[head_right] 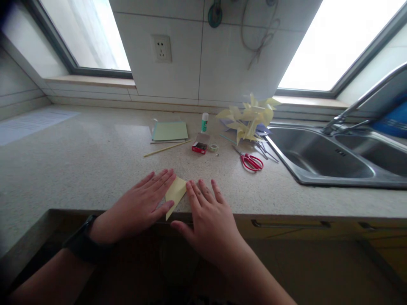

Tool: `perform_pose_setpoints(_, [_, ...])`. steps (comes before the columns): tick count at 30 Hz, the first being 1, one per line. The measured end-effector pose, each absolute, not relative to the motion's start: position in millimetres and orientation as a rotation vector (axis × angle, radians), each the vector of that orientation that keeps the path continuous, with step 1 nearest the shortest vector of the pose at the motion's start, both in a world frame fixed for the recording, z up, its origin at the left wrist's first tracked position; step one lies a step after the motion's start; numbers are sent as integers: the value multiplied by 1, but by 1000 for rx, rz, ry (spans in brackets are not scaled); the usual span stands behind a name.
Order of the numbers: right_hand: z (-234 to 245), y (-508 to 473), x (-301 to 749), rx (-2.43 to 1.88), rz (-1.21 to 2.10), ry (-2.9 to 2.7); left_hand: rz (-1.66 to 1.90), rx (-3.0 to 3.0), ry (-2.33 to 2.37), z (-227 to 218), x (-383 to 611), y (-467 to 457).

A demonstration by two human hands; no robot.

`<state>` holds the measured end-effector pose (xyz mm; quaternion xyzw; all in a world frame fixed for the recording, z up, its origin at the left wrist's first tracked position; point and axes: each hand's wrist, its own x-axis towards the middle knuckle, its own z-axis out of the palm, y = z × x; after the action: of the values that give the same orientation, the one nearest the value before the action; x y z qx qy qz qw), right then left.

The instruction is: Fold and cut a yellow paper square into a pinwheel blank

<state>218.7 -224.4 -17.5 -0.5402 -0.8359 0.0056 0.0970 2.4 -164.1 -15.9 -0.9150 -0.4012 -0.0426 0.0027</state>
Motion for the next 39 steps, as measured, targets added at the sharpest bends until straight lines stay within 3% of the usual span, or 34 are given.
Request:
perform_pose_setpoints(9, [-27, -231, 219, -1509, -52, -2470, -158, -2905, -1154, -20, -6, -148])
perform_pose_setpoints(22, [-36, -231, 196, -1551, -197, -2260, -691, -2742, -1187, -28, -3, -192])
perform_pose_setpoints(31, [-40, -232, 194, -1540, -286, -2237, -594, -2474, -1494, -34, 8, -225])
perform_pose_setpoints(39, [-43, -240, 183, -1626, -280, -2134, -553, -2459, -1480, -43, 13, -229])
